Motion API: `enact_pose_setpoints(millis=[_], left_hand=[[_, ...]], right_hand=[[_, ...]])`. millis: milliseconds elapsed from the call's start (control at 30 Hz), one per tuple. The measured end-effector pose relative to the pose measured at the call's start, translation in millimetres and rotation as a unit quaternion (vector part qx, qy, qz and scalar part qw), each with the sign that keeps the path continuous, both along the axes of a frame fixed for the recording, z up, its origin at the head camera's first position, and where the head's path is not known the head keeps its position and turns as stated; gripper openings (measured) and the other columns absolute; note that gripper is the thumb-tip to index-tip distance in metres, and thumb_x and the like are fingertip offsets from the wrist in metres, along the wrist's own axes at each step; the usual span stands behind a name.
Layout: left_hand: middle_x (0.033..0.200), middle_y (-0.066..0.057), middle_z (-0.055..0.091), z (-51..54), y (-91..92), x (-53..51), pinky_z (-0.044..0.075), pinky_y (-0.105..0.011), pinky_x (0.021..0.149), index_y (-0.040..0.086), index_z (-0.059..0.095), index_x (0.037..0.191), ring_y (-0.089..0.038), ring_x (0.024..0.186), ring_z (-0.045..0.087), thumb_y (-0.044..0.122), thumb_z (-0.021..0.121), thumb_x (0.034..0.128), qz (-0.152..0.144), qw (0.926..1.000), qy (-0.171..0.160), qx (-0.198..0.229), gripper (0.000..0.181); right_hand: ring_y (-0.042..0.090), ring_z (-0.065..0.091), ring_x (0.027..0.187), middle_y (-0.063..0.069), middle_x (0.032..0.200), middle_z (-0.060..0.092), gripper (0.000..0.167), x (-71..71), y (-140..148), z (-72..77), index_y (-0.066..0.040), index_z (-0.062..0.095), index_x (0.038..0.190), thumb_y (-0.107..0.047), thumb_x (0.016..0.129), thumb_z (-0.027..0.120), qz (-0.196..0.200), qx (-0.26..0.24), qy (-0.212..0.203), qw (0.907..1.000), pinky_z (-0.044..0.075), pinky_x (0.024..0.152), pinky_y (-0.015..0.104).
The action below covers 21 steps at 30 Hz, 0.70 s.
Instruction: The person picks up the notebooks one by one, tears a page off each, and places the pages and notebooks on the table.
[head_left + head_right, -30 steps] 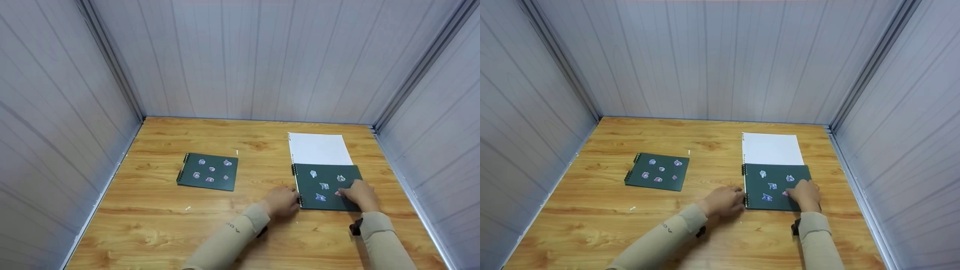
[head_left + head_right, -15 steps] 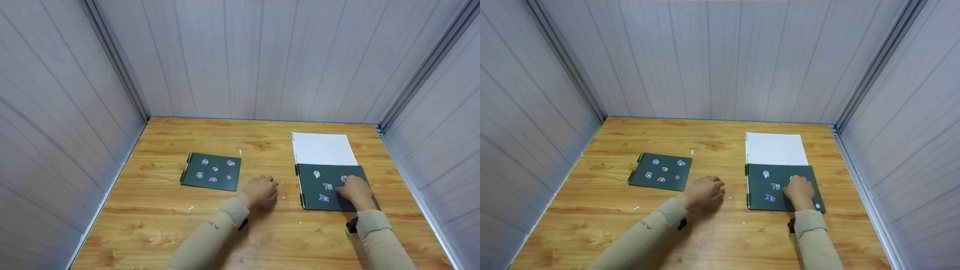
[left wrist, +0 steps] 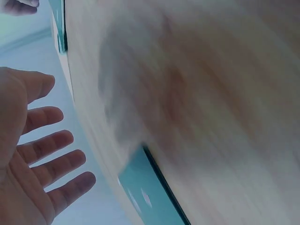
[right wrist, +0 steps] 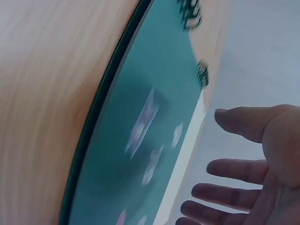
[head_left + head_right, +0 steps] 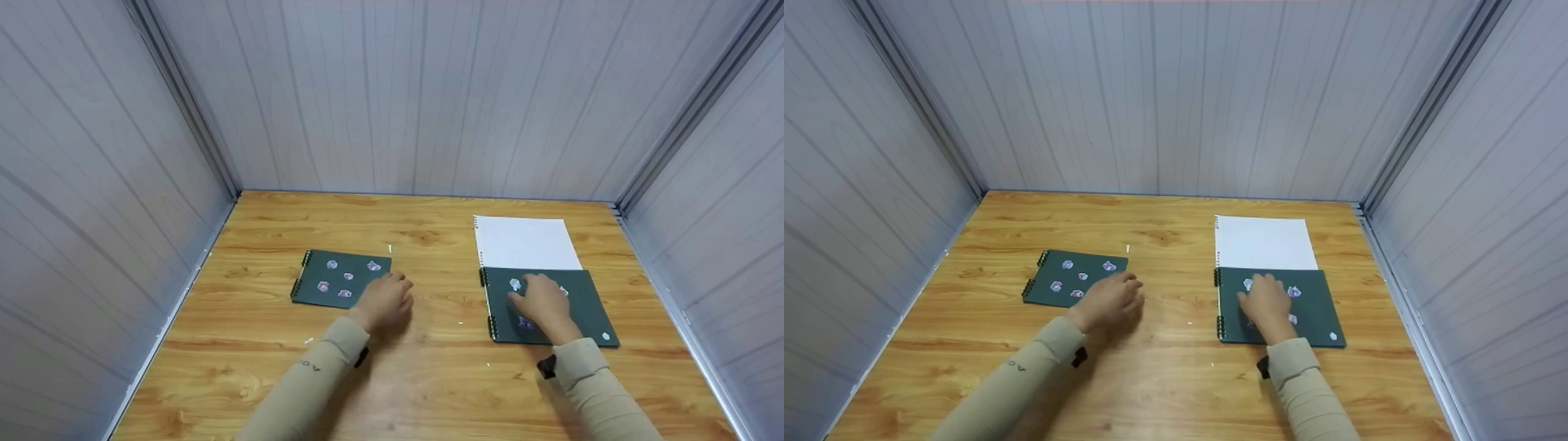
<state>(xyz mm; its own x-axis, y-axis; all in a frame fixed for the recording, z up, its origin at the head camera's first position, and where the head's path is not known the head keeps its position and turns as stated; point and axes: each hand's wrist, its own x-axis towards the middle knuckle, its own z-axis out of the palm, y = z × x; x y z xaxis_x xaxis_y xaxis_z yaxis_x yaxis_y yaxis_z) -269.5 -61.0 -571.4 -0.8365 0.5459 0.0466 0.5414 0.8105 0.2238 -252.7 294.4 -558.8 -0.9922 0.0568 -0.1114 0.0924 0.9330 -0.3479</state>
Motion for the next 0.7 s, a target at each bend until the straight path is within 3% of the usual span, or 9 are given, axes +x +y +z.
enact_pose_setpoints(millis=[167, 367, 500, 700], left_hand=[[0.144, -0.023, 0.067, 0.7, -32.2, -8.8, 0.056, -0.055, 0.111, 0.0, 0.071, 0.135, -0.041, 0.133, 0.066, 0.022, 0.061, 0.1103, 0.037, 0.9993, 0.003, 0.003, 0.035], [0.155, -0.023, 0.06, 3.6, -67.3, -14.9, 0.048, -0.058, 0.12, 0.003, 0.067, 0.144, -0.041, 0.145, 0.057, 0.031, 0.066, 0.1093, 0.098, 0.995, -0.02, -0.009, 0.044], [0.157, -0.024, 0.057, -1.0, -87.2, -17.1, 0.046, -0.059, 0.122, 0.003, 0.066, 0.146, -0.043, 0.148, 0.053, 0.033, 0.066, 0.1095, 0.129, 0.991, -0.032, -0.018, 0.047], [0.156, -0.028, 0.056, -13.7, -110.0, -16.1, 0.048, -0.061, 0.119, -0.001, 0.064, 0.145, -0.046, 0.147, 0.053, 0.033, 0.065, 0.1095, 0.151, 0.9873, -0.036, -0.033, 0.049]], right_hand=[[0.052, 0.058, 0.139, 0.033, 0.151, 0.058, 0.063, -1.6, -32.5, 4.6, 0.006, 0.058, 0.151, -0.033, 0.104, 0.073, 0.029, -0.004, 0.025, 0.9992, 0.05, 0.113, 0.066], [0.049, 0.059, 0.14, 0.029, 0.152, 0.06, 0.062, -4.1, -67.4, 8.3, 0.004, 0.061, 0.149, -0.033, 0.101, 0.077, 0.073, -0.014, 0.065, 0.9951, 0.051, 0.113, 0.064], [0.048, 0.061, 0.138, 0.029, 0.15, 0.061, 0.061, -3.7, -88.5, 7.4, 0.004, 0.063, 0.146, -0.032, 0.1, 0.079, 0.111, -0.015, 0.083, 0.9902, 0.053, 0.112, 0.062], [0.048, 0.061, 0.137, 0.029, 0.149, 0.062, 0.059, -0.9, -112.8, 0.8, 0.003, 0.065, 0.144, -0.033, 0.1, 0.08, 0.165, -0.027, 0.101, 0.9807, 0.053, 0.112, 0.062]])
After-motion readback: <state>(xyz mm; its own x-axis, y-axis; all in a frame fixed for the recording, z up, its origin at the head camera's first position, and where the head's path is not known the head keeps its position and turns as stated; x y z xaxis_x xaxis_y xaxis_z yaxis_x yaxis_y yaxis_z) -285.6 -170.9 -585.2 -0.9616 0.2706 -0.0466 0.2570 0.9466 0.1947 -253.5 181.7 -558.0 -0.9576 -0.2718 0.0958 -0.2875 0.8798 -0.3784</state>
